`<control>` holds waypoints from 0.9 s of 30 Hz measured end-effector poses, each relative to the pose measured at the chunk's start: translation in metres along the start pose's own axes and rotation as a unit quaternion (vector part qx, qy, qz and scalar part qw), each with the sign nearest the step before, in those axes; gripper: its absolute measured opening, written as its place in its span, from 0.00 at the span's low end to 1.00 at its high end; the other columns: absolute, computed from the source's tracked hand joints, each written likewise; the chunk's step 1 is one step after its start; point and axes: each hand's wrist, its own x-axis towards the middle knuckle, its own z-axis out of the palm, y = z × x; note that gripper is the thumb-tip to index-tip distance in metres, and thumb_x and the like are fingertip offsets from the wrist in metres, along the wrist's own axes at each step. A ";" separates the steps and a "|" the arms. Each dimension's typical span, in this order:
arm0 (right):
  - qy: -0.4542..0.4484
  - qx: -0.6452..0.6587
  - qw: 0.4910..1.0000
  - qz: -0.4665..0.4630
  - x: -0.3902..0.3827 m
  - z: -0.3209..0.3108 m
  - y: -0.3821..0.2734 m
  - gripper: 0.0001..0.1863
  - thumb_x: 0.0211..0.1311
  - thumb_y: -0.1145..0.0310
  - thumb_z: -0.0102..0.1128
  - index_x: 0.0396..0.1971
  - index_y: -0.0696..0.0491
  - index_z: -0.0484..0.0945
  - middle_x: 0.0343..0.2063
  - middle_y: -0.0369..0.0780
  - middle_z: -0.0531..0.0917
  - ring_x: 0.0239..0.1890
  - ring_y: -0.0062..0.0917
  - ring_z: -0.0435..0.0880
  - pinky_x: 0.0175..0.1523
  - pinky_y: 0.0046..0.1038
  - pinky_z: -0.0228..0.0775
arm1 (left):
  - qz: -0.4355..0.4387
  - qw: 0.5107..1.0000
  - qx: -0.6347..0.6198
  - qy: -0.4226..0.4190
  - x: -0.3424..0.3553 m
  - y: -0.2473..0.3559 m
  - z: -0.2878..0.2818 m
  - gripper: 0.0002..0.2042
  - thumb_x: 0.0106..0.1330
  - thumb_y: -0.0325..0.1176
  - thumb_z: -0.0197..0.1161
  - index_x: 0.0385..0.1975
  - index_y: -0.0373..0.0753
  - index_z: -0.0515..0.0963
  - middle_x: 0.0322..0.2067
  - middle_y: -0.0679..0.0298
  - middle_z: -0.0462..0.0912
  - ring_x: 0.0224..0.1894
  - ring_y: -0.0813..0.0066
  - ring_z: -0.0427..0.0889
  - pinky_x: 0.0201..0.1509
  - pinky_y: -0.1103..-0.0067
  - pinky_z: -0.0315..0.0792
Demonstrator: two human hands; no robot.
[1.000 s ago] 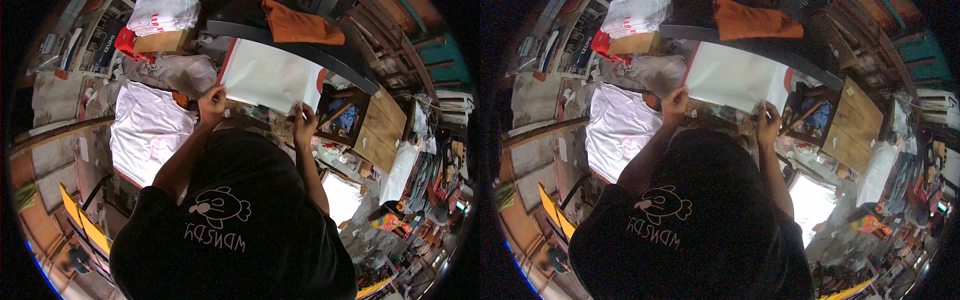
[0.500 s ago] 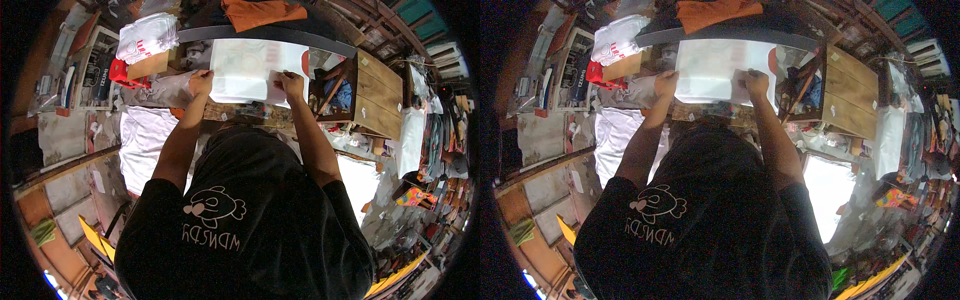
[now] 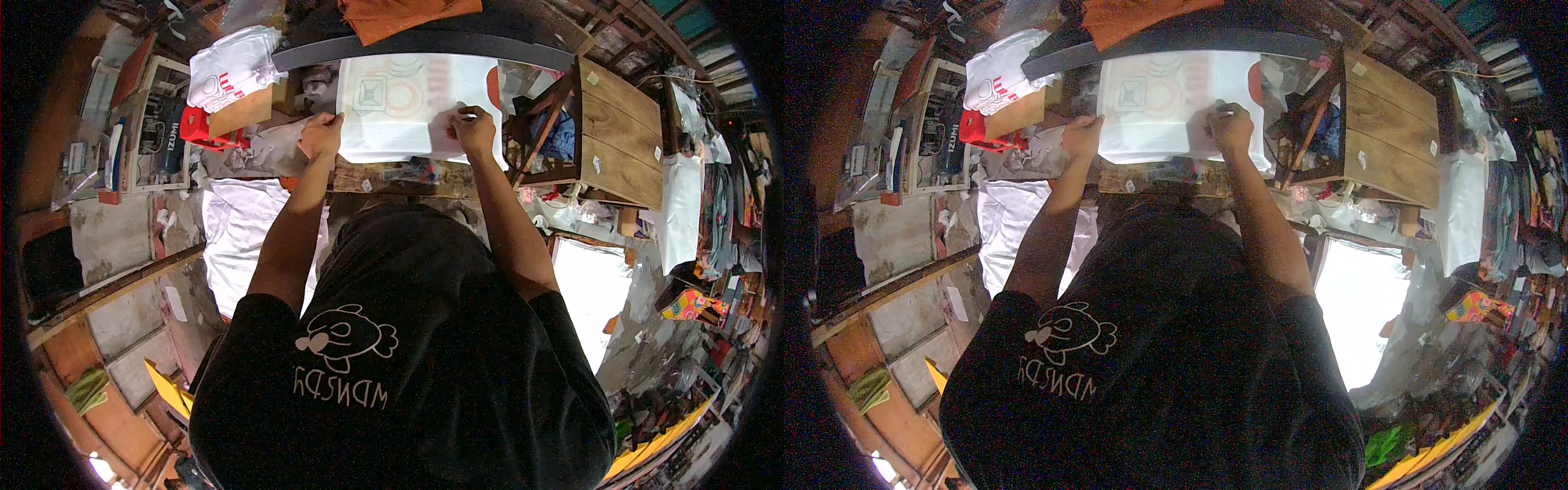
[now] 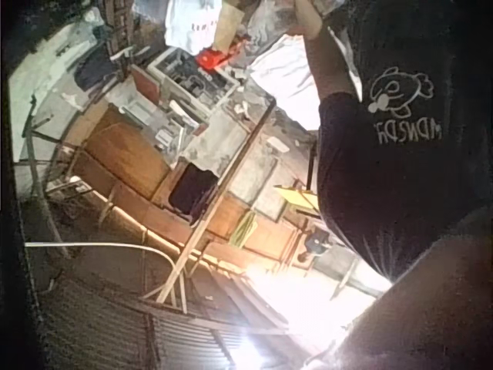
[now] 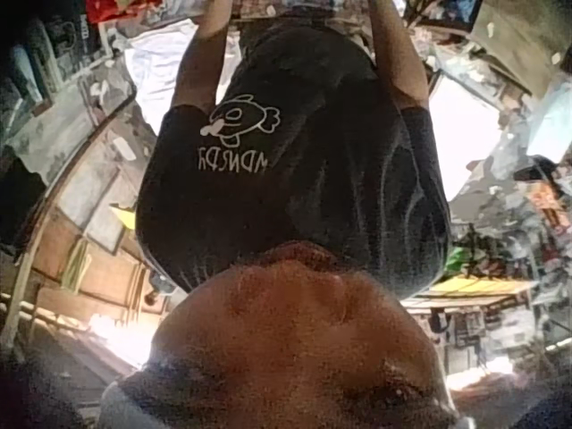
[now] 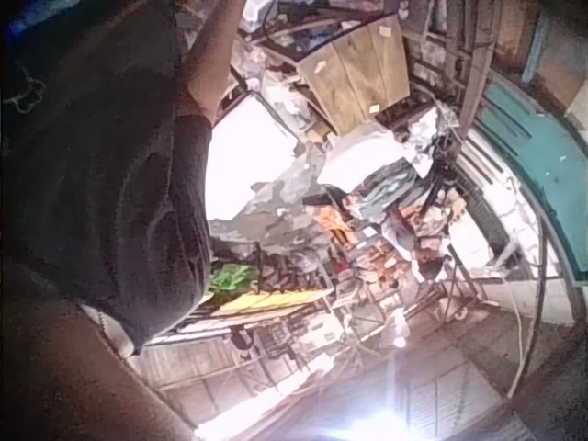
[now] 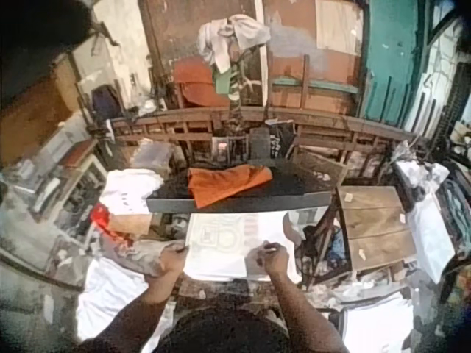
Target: Using a heat press machine to apply designs onto white t-shirts.
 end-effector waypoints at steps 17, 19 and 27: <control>0.052 -0.133 0.987 -0.080 0.002 0.002 0.020 0.18 0.56 0.68 0.74 0.42 0.61 0.81 0.25 0.46 0.89 0.25 0.29 0.90 0.33 0.30 0.81 | 0.043 0.997 0.059 -0.018 -0.004 -0.001 -0.003 0.18 0.60 0.59 0.69 0.35 0.53 0.88 0.39 0.73 0.91 0.45 0.67 0.87 0.53 0.59 0.66; 0.052 -0.107 0.990 -0.070 -0.004 -0.002 0.014 0.17 0.55 0.65 0.74 0.39 0.60 0.81 0.27 0.50 0.88 0.32 0.41 0.89 0.38 0.37 0.80 | 0.042 0.997 0.059 -0.018 -0.002 0.000 -0.003 0.18 0.59 0.59 0.70 0.36 0.53 0.88 0.39 0.73 0.91 0.45 0.67 0.87 0.53 0.60 0.66; 0.008 -0.134 0.981 -0.140 -0.028 -0.030 -0.005 0.15 0.59 0.61 0.73 0.33 0.59 0.84 0.30 0.50 0.88 0.33 0.44 0.89 0.40 0.39 0.79 | 0.075 0.996 0.043 -0.005 0.013 -0.026 0.013 0.18 0.57 0.59 0.72 0.35 0.52 0.88 0.39 0.74 0.90 0.45 0.68 0.87 0.53 0.56 0.67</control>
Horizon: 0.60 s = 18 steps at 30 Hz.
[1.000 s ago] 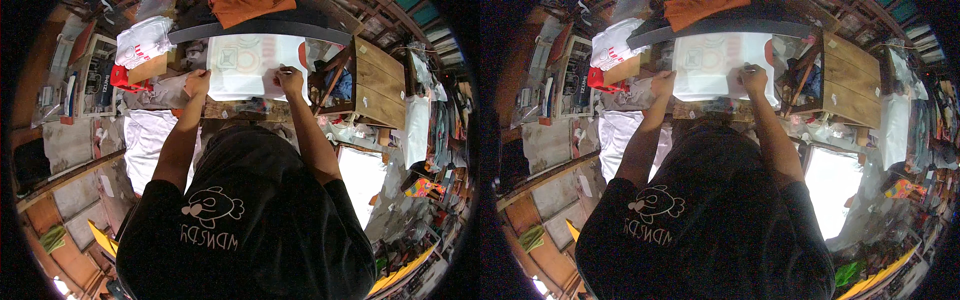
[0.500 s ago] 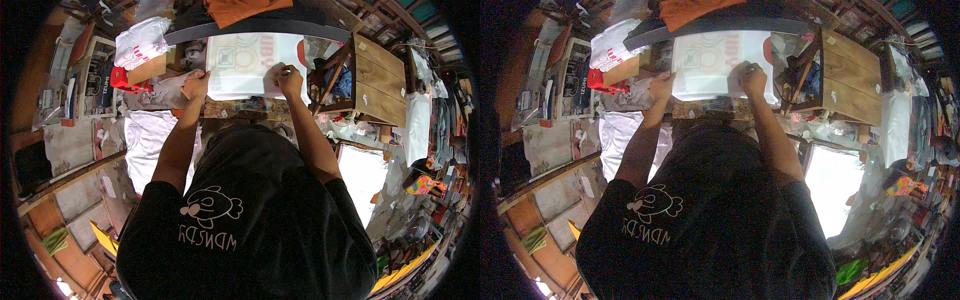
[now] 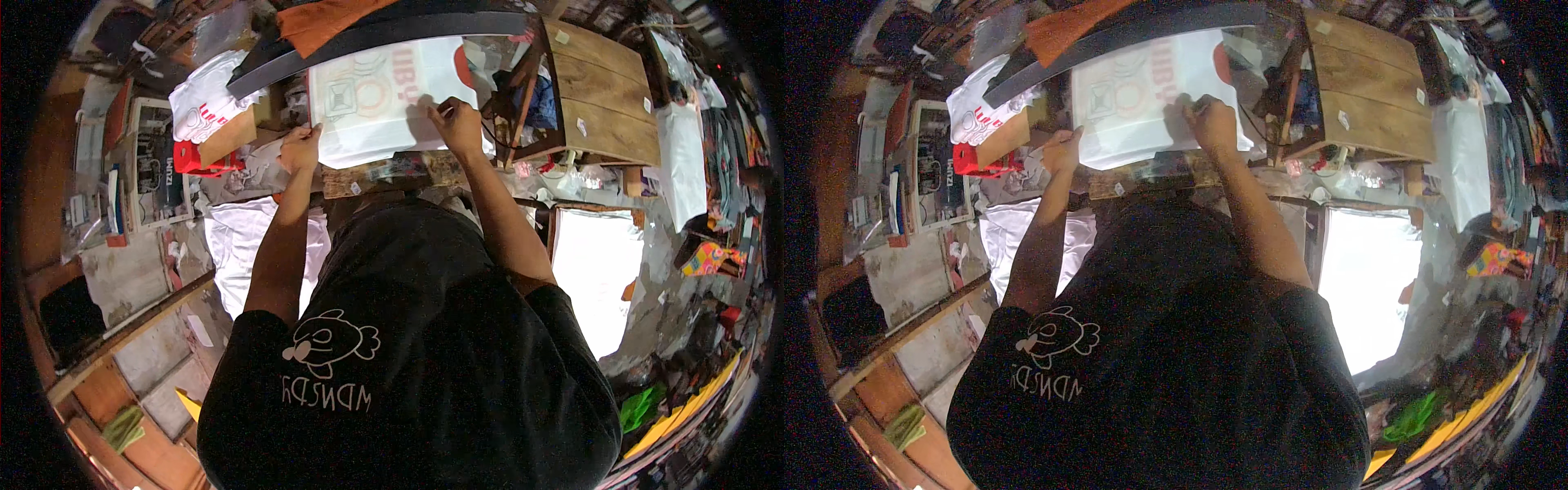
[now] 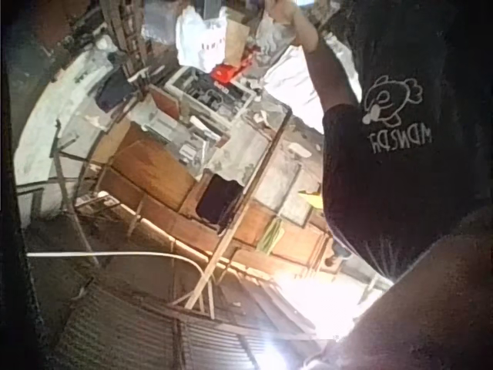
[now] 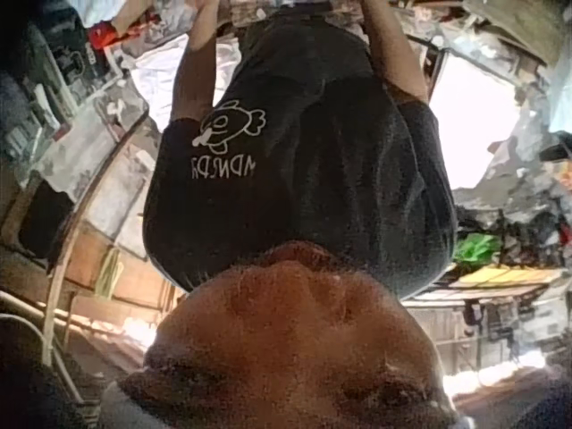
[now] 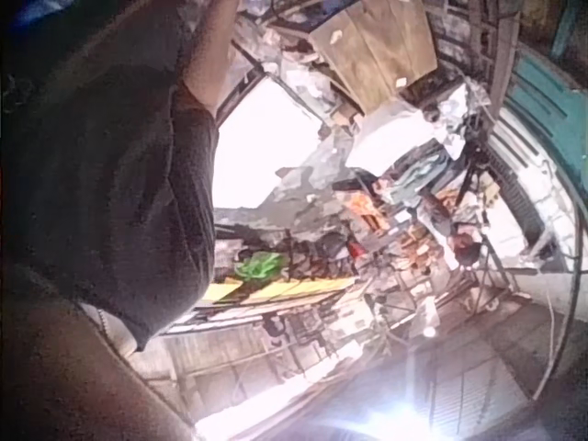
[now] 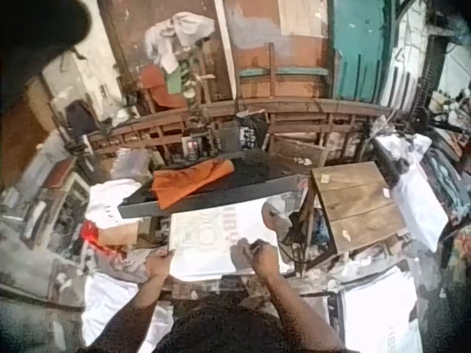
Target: Using a heat press machine to apply designs onto white t-shirts.
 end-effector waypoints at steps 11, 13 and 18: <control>-0.248 0.198 0.941 0.116 -0.187 -0.081 0.091 0.12 0.66 0.65 0.63 0.43 0.58 0.83 0.41 0.40 0.89 0.44 0.25 0.85 0.52 0.31 0.76 | 0.111 0.982 -0.152 0.021 -0.077 -0.163 -0.022 0.12 0.72 0.37 0.62 0.41 0.33 0.80 0.34 0.56 0.84 0.39 0.60 0.82 0.44 0.68 0.77; -0.223 0.073 0.959 0.157 -0.231 -0.086 0.119 0.14 0.67 0.64 0.62 0.45 0.58 0.83 0.41 0.42 0.89 0.44 0.27 0.86 0.52 0.32 0.76 | 0.123 0.988 -0.063 -0.069 -0.122 -0.207 -0.015 0.11 0.73 0.37 0.61 0.38 0.33 0.81 0.32 0.56 0.83 0.37 0.62 0.83 0.41 0.69 0.77; -0.171 0.127 0.940 0.265 -0.285 -0.064 0.199 0.18 0.69 0.61 0.60 0.48 0.60 0.83 0.42 0.47 0.88 0.45 0.31 0.86 0.52 0.33 0.76 | -0.123 0.910 0.070 -0.389 -0.256 -0.268 -0.015 0.13 0.73 0.41 0.61 0.41 0.35 0.80 0.35 0.57 0.83 0.38 0.64 0.83 0.42 0.71 0.77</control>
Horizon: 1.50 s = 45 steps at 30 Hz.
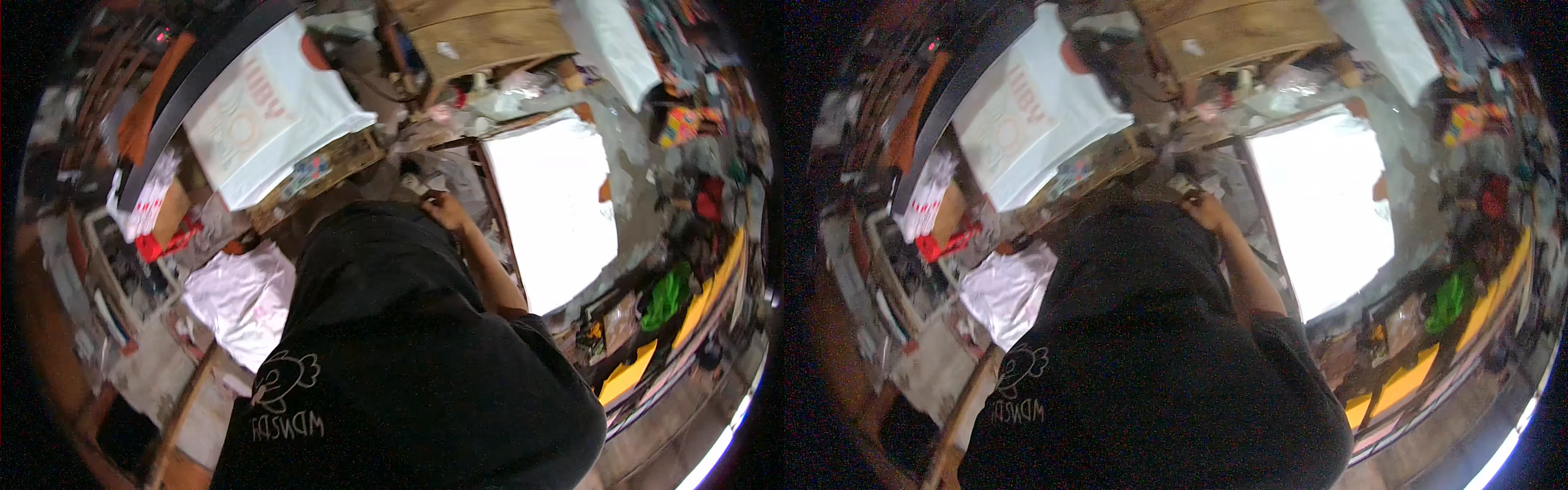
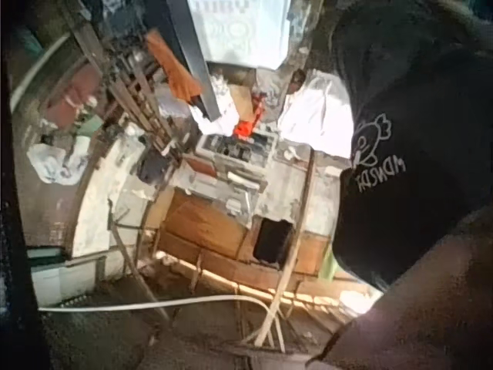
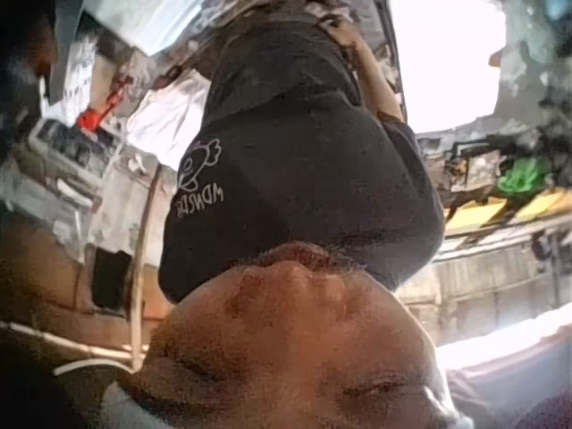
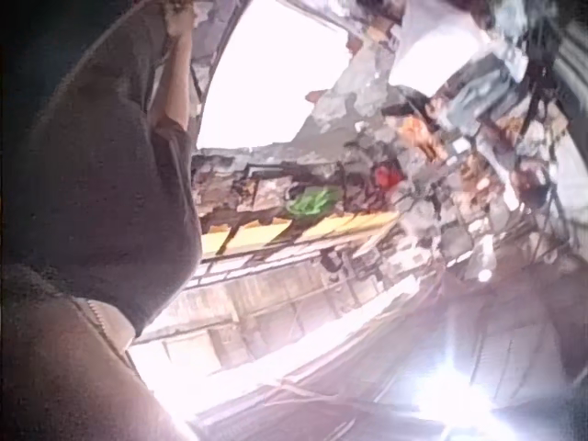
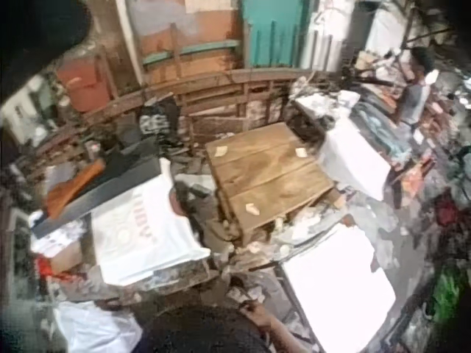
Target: Using a heat press machine to apply designs onto white t-shirts.
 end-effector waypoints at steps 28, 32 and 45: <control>-0.358 -0.242 0.894 -0.117 0.122 0.418 -0.199 0.18 0.67 0.68 0.67 0.54 0.57 0.80 0.39 0.40 0.87 0.32 0.20 0.87 0.32 0.24 0.78 | -0.258 0.633 -0.729 0.016 -0.173 -0.102 0.126 0.32 0.71 0.59 0.59 0.65 0.42 0.72 0.56 0.56 0.81 0.51 0.60 0.80 0.52 0.64 0.73; -0.320 -0.223 0.919 -0.053 0.129 0.490 -0.186 0.18 0.64 0.69 0.69 0.51 0.56 0.76 0.39 0.38 0.86 0.34 0.22 0.87 0.33 0.25 0.79 | -0.269 0.665 -0.697 -0.002 -0.173 -0.128 0.128 0.29 0.71 0.58 0.60 0.56 0.36 0.80 0.49 0.57 0.84 0.46 0.62 0.82 0.44 0.65 0.74; -0.320 -0.214 0.923 0.001 0.142 0.471 -0.204 0.10 0.67 0.72 0.66 0.41 0.55 0.73 0.33 0.38 0.83 0.28 0.27 0.88 0.30 0.29 0.77 | -0.286 0.421 -0.844 0.172 -0.173 -0.115 0.168 0.36 0.59 0.44 0.75 0.68 0.44 0.70 0.62 0.58 0.77 0.61 0.58 0.74 0.52 0.59 0.73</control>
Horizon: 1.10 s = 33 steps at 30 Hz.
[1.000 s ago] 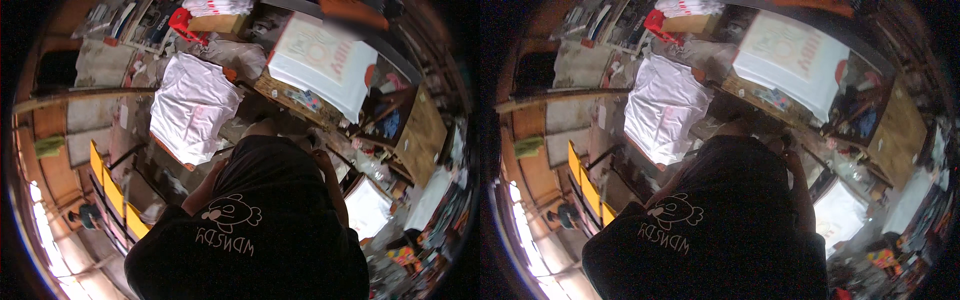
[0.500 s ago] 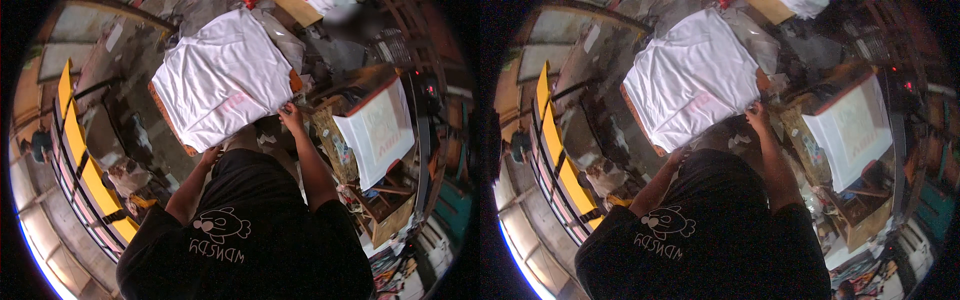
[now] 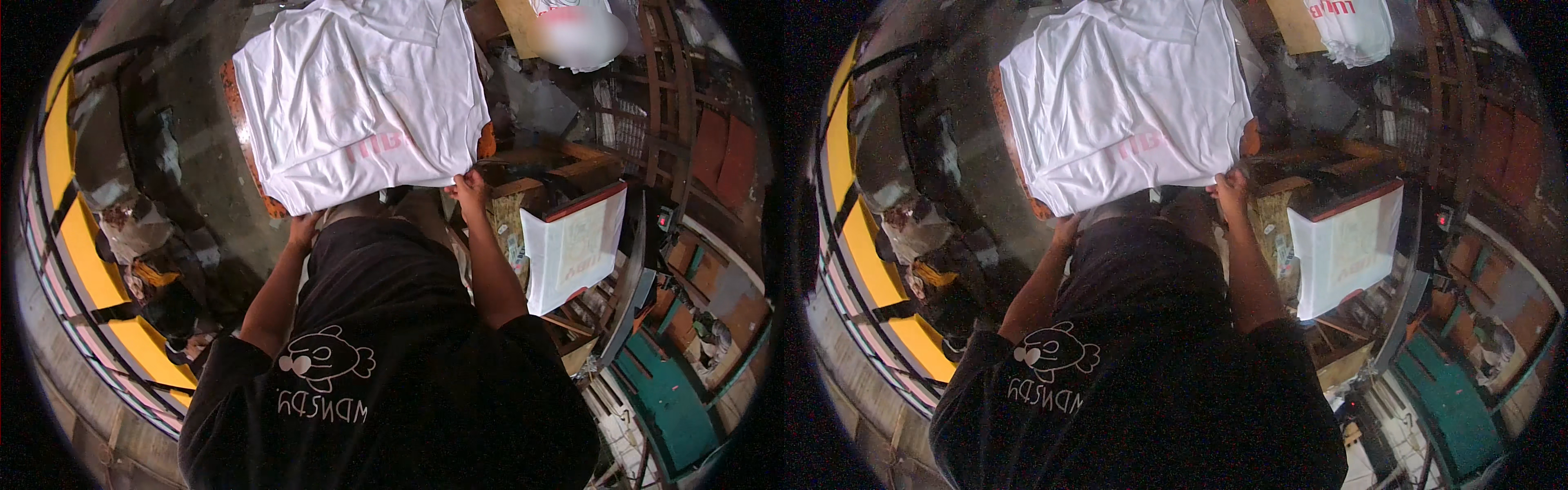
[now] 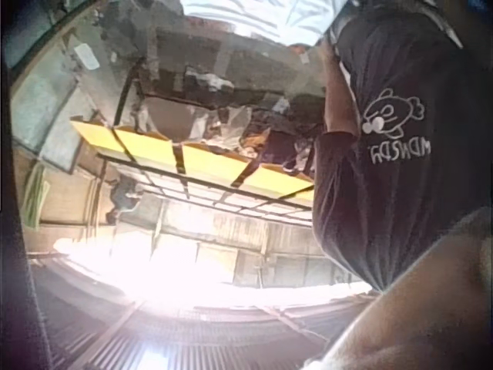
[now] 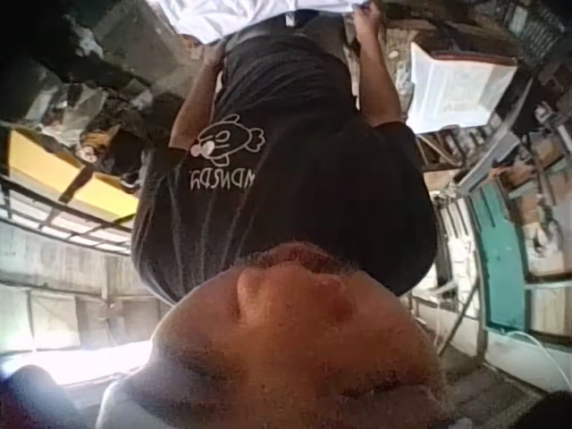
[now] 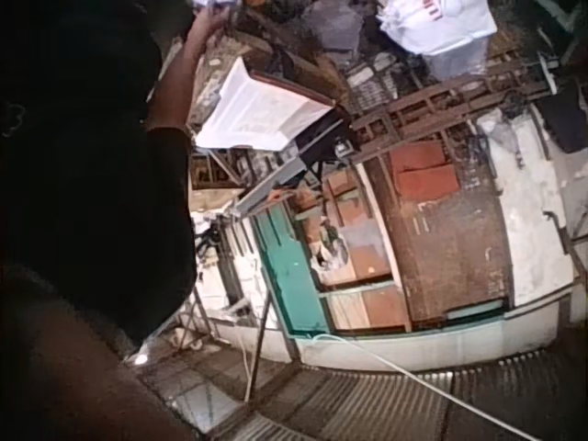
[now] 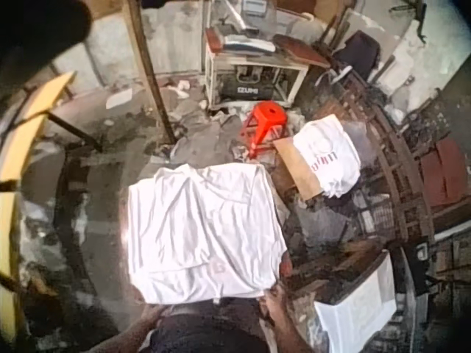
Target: Using a heat press machine to apply designs onto white t-shirts.
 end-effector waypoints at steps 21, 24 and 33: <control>-0.096 0.200 0.973 -0.062 -0.055 -0.022 -0.046 0.28 0.67 0.55 0.65 0.58 0.59 0.75 0.54 0.45 0.80 0.54 0.33 0.80 0.58 0.34 0.71 | 0.126 0.909 0.317 0.242 -0.054 -0.030 0.014 0.36 0.58 0.53 0.76 0.56 0.30 0.72 0.47 0.46 0.84 0.49 0.52 0.85 0.51 0.65 0.79; -0.189 0.266 0.942 -0.075 -0.067 -0.024 -0.072 0.28 0.73 0.54 0.56 0.63 0.59 0.69 0.60 0.48 0.77 0.59 0.41 0.80 0.57 0.48 0.78 | 0.135 0.912 0.244 0.301 -0.065 -0.034 0.026 0.43 0.55 0.59 0.76 0.59 0.33 0.65 0.53 0.37 0.78 0.55 0.44 0.80 0.60 0.61 0.74; -0.233 0.192 0.952 -0.047 -0.090 -0.017 -0.107 0.24 0.73 0.55 0.58 0.58 0.57 0.72 0.49 0.44 0.82 0.45 0.35 0.85 0.40 0.40 0.85 | 0.259 0.916 0.170 0.255 -0.033 -0.017 0.081 0.33 0.58 0.55 0.75 0.48 0.28 0.76 0.41 0.47 0.85 0.46 0.51 0.85 0.52 0.65 0.77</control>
